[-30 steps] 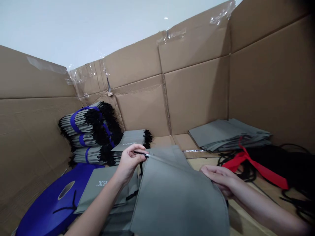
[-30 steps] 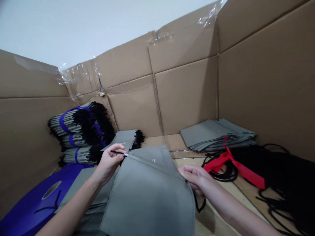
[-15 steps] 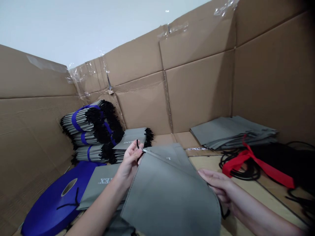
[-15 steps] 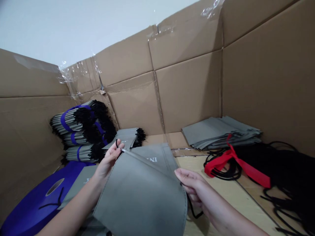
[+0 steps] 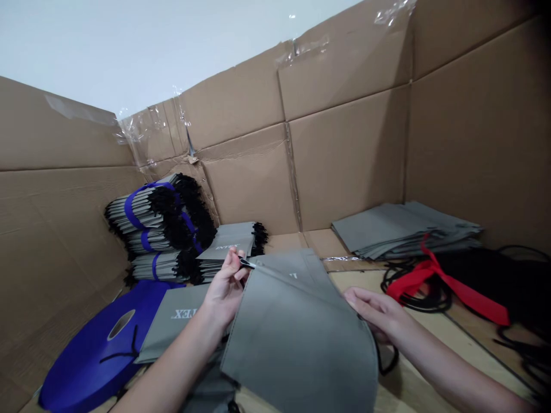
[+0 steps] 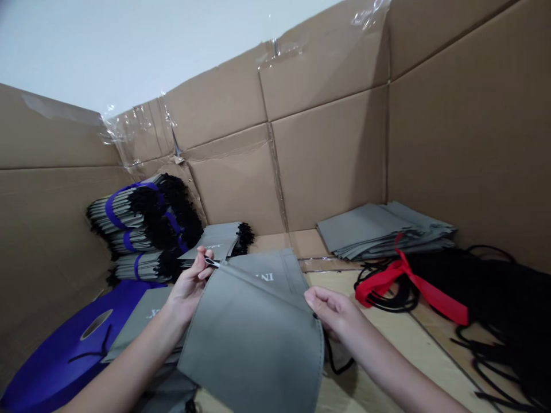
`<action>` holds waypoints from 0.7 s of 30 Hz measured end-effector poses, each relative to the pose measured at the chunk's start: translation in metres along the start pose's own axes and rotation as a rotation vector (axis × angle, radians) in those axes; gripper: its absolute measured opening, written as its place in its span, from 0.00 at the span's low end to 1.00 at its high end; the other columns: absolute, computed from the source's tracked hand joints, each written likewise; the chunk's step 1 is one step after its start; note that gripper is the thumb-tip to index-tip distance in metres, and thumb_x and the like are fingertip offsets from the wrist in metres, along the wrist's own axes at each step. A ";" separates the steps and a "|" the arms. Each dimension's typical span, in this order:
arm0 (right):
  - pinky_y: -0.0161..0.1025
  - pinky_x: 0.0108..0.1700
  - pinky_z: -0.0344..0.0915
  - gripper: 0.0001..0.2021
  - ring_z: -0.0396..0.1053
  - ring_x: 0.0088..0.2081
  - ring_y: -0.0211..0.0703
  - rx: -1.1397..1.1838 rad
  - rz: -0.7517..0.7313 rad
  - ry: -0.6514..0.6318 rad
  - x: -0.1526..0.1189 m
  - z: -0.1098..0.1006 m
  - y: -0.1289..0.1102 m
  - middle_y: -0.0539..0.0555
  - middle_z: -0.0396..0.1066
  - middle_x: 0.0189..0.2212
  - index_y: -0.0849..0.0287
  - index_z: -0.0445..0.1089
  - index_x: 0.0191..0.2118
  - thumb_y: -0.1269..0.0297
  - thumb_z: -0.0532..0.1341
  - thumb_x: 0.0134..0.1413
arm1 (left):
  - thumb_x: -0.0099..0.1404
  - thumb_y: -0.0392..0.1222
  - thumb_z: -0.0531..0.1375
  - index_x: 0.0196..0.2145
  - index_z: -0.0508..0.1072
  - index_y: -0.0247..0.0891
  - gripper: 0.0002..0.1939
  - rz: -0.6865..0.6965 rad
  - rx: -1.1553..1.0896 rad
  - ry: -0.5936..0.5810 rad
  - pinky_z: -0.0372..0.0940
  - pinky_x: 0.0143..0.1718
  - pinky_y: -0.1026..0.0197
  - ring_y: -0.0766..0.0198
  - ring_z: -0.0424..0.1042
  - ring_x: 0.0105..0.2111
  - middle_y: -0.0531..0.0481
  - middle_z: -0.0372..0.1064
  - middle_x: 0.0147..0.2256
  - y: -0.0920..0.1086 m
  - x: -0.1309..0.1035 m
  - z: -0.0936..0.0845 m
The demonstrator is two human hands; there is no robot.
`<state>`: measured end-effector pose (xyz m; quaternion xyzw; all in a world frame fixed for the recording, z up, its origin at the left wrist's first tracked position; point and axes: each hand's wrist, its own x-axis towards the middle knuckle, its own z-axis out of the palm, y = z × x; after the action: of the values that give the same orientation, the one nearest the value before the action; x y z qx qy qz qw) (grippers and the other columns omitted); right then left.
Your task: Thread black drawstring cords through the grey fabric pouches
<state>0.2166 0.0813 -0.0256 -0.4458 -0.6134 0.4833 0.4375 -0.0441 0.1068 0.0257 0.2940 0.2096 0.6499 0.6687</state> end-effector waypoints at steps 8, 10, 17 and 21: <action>0.35 0.27 0.50 0.19 0.52 0.26 0.37 -0.197 -0.170 0.019 0.004 -0.008 0.016 0.46 0.51 0.23 0.57 0.57 0.26 0.46 0.51 0.57 | 0.55 0.33 0.65 0.30 0.68 0.40 0.09 0.122 0.115 0.043 0.51 0.17 0.70 0.81 0.45 0.11 0.61 0.68 0.27 -0.001 0.008 -0.006; 0.34 0.27 0.50 0.18 0.52 0.26 0.37 -0.235 -0.178 0.046 0.003 -0.007 0.015 0.46 0.51 0.22 0.57 0.57 0.26 0.48 0.51 0.58 | 0.54 0.32 0.65 0.30 0.67 0.40 0.10 0.126 0.117 0.038 0.50 0.17 0.70 0.81 0.45 0.11 0.62 0.68 0.26 -0.002 0.010 -0.009; 0.34 0.25 0.50 0.18 0.52 0.24 0.37 -0.286 -0.221 0.116 0.005 -0.008 0.017 0.46 0.52 0.21 0.57 0.59 0.25 0.48 0.51 0.57 | 0.51 0.30 0.67 0.27 0.64 0.39 0.14 0.144 0.112 -0.004 0.52 0.16 0.72 0.82 0.47 0.10 0.64 0.66 0.25 0.005 0.016 -0.016; 0.35 0.27 0.51 0.18 0.54 0.25 0.38 -0.288 -0.222 0.140 0.007 -0.011 0.016 0.46 0.53 0.22 0.57 0.58 0.25 0.48 0.50 0.58 | 0.47 0.32 0.70 0.26 0.62 0.37 0.17 0.159 0.156 -0.061 0.57 0.18 0.72 0.82 0.50 0.11 0.64 0.66 0.25 0.011 0.023 -0.023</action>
<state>0.2278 0.0920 -0.0392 -0.4660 -0.6898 0.3072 0.4611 -0.0660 0.1320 0.0183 0.3803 0.2152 0.6736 0.5961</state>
